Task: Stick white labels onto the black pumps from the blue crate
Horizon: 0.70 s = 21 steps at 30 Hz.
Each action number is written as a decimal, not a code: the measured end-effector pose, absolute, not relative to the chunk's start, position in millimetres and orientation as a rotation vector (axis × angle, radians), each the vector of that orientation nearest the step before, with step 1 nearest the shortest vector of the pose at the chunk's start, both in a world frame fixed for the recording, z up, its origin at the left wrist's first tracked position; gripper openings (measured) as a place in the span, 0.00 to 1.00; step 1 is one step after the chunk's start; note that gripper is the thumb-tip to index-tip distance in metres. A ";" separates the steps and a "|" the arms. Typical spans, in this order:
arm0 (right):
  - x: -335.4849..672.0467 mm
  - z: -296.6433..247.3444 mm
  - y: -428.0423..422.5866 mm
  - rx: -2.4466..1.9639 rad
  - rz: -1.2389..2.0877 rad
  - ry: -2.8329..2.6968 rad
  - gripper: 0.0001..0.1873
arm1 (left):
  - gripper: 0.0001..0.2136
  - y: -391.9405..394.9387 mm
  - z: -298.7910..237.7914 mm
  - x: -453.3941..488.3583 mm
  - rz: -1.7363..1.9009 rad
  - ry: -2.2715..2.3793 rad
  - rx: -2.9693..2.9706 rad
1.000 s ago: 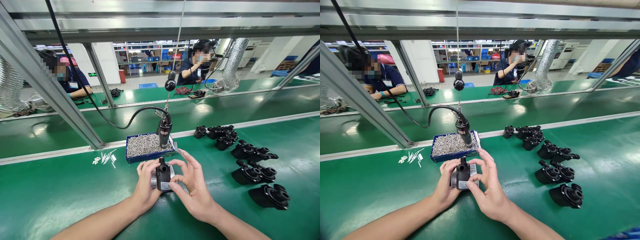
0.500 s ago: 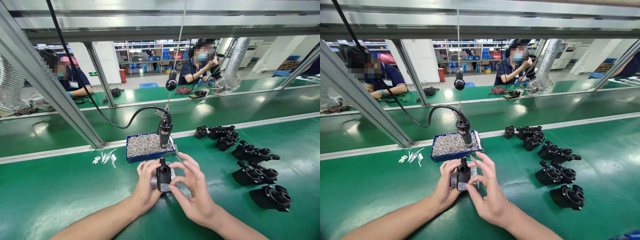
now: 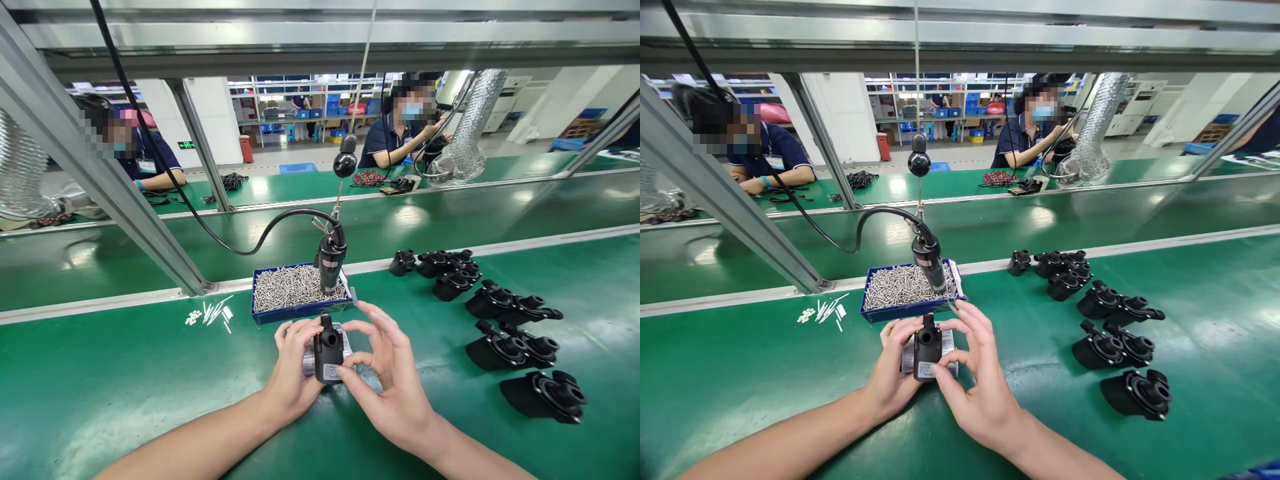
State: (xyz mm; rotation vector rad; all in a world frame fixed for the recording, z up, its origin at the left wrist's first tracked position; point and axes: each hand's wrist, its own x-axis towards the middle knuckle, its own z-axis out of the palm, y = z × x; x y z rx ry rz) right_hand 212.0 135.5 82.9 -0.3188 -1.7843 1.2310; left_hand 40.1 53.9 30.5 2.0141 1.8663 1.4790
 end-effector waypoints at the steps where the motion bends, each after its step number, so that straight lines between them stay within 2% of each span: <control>1: 211.3 83.5 134.8 -0.342 1.253 -1.769 0.40 | 0.24 53.9 30.2 40.3 1.473 1.873 2.010; 8: 210.4 83.4 135.4 -0.320 1.263 -1.768 0.37 | 0.22 54.0 31.7 41.5 1.483 1.862 2.001; 15: 214.9 94.8 141.0 -0.375 1.646 -1.627 0.40 | 0.23 53.1 31.6 41.8 1.486 1.797 2.032; 21: 214.7 91.0 139.4 -0.359 1.525 -1.713 0.40 | 0.22 53.6 31.5 40.5 1.489 1.790 2.032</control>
